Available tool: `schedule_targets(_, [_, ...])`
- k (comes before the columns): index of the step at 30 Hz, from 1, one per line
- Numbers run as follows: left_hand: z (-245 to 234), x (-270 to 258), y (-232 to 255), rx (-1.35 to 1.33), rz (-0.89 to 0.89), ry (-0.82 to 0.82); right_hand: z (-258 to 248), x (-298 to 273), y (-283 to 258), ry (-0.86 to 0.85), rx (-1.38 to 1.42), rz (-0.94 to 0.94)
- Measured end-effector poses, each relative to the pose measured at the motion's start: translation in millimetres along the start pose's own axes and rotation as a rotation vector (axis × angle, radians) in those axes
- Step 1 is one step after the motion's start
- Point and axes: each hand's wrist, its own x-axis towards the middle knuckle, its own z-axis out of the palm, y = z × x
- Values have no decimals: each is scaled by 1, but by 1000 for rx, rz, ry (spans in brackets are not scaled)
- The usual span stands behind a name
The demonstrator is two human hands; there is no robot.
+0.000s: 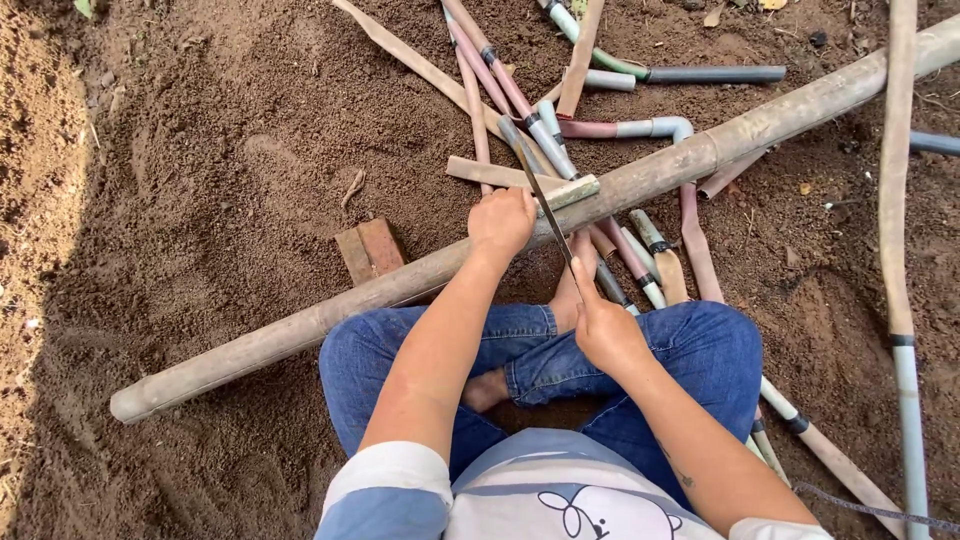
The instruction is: The person sits cross-legged on the ground and uses a hand saw to cut a long bamboo pole that is resting on a wooden support. The person saws through the pole repeatedly until a section is separated.
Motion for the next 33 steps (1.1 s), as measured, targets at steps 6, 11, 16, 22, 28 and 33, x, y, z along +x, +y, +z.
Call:
schedule_targets(6, [28,-1,-4,130,79,204,-44,32,-61,47,-46,-12])
schedule_targets(11, [33,0,-8,130,122,270,14,119,-6,148,-138,-82])
schedule_targets(16, [19,6,-5,-18,91,152,-33,28,-55,67,10,-7])
schedule_targets(22, [4,1,0,10,107,76,-8,70,-28,98,-48,-25])
schedule_targets(28, [15,6,-4,6,94,19,-5,106,-24,127,-87,-42])
schedule_targets(33, [-5,5,-5,131,270,-8,5,33,-9,50,33,32])
